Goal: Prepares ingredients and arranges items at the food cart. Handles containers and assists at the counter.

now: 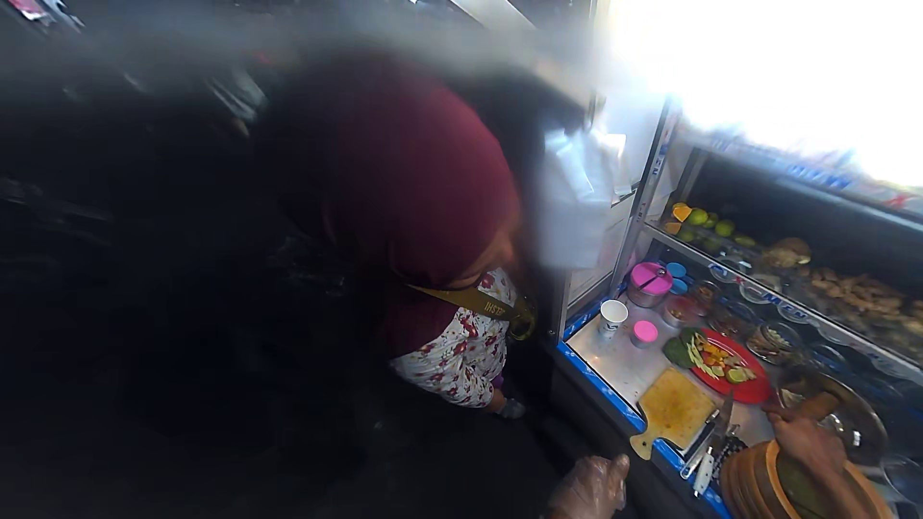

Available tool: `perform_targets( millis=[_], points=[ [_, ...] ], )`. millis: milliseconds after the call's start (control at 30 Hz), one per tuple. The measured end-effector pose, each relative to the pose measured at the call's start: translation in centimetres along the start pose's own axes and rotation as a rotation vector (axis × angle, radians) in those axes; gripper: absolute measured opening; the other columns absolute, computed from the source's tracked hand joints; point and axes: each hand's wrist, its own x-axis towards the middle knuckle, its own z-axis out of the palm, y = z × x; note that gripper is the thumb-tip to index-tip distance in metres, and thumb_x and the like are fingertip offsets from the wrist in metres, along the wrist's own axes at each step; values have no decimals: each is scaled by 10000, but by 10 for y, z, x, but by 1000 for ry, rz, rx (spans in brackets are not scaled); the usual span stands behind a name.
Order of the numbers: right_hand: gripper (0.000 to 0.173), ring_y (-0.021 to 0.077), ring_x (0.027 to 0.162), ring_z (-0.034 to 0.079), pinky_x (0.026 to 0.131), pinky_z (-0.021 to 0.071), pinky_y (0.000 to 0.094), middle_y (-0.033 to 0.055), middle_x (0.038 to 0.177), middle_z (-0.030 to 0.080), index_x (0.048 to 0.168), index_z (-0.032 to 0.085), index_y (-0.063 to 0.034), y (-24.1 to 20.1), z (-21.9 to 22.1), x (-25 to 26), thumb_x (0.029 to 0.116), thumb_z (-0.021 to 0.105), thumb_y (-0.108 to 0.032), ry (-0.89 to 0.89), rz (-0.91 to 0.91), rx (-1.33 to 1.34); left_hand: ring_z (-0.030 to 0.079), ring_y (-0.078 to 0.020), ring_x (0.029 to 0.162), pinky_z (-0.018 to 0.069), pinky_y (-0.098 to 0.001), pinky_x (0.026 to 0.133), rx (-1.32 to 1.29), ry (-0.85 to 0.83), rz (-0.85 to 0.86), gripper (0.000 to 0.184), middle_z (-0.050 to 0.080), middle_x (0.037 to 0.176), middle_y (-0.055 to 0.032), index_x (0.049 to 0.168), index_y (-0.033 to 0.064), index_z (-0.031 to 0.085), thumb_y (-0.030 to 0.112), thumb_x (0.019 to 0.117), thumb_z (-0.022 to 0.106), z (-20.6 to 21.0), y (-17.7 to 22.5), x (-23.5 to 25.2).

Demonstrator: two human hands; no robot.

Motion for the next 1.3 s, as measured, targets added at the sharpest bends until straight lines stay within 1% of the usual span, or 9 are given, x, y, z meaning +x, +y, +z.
perform_targets(
  millis=[67,133,233,333,700,867,1033,1167,1300],
  points=[
    [340,438,1227,607,1035,386,685,178,1241,712,1226,757,-313,0,0,0,1054,466,-351,2,2,-8,684,-298,984,522,-501,929,124,-83,88,532,714,1000,-169,1044,10,712,412,1103,369,6,-15,9],
    [343,435,1222,610,1030,393,679,178,1235,714,1230,755,-316,1,1,0,1055,461,-352,5,-1,-15,684,-321,1024,515,-526,940,243,-135,138,471,714,1034,-182,1089,34,701,427,1075,443,10,-25,16],
    [337,435,1214,615,1031,393,674,174,1221,721,1230,754,-323,-1,0,0,1058,464,-350,7,10,-28,691,-292,1051,522,-501,953,308,-129,174,416,728,1061,-147,1166,98,706,431,1053,484,12,-30,18],
    [344,422,1220,615,1032,394,667,165,1232,718,1244,744,-333,-2,-1,-1,1062,452,-348,0,13,-39,694,-261,1053,523,-476,957,295,-74,163,384,734,1076,-116,1193,134,704,420,1046,495,10,-28,17],
    [348,418,1250,593,1049,380,662,164,1283,694,1255,738,-335,-3,0,0,1067,446,-351,-3,20,-34,694,-230,1072,521,-459,977,301,-67,136,370,735,1120,-88,1238,155,692,407,1046,500,8,-25,15],
    [345,434,1232,605,1047,384,677,184,1254,705,1256,742,-305,-2,0,-1,1059,464,-359,-2,4,-27,692,-236,1100,519,-475,1000,283,-55,138,357,737,1147,-84,1250,163,701,392,1039,526,9,-24,14],
    [345,417,1228,611,1049,379,667,156,1242,717,1244,747,-322,-1,0,0,1061,455,-351,2,10,-30,688,-235,1101,514,-465,1002,297,-75,140,363,732,1154,-87,1258,160,692,393,1046,510,9,-25,15],
    [348,413,1229,610,1039,386,666,160,1263,706,1248,742,-338,1,2,1,1062,449,-365,9,11,-34,686,-221,1113,512,-452,1013,294,-62,132,369,730,1166,-77,1274,167,684,400,1044,513,10,-24,14],
    [375,424,1242,600,1047,384,670,172,1277,696,1269,730,-320,-5,-7,-7,1065,424,-389,-23,10,-39,683,-192,1127,515,-437,1029,279,-25,100,355,730,1186,-50,1282,192,689,399,1033,543,11,-22,11]
  ],
)
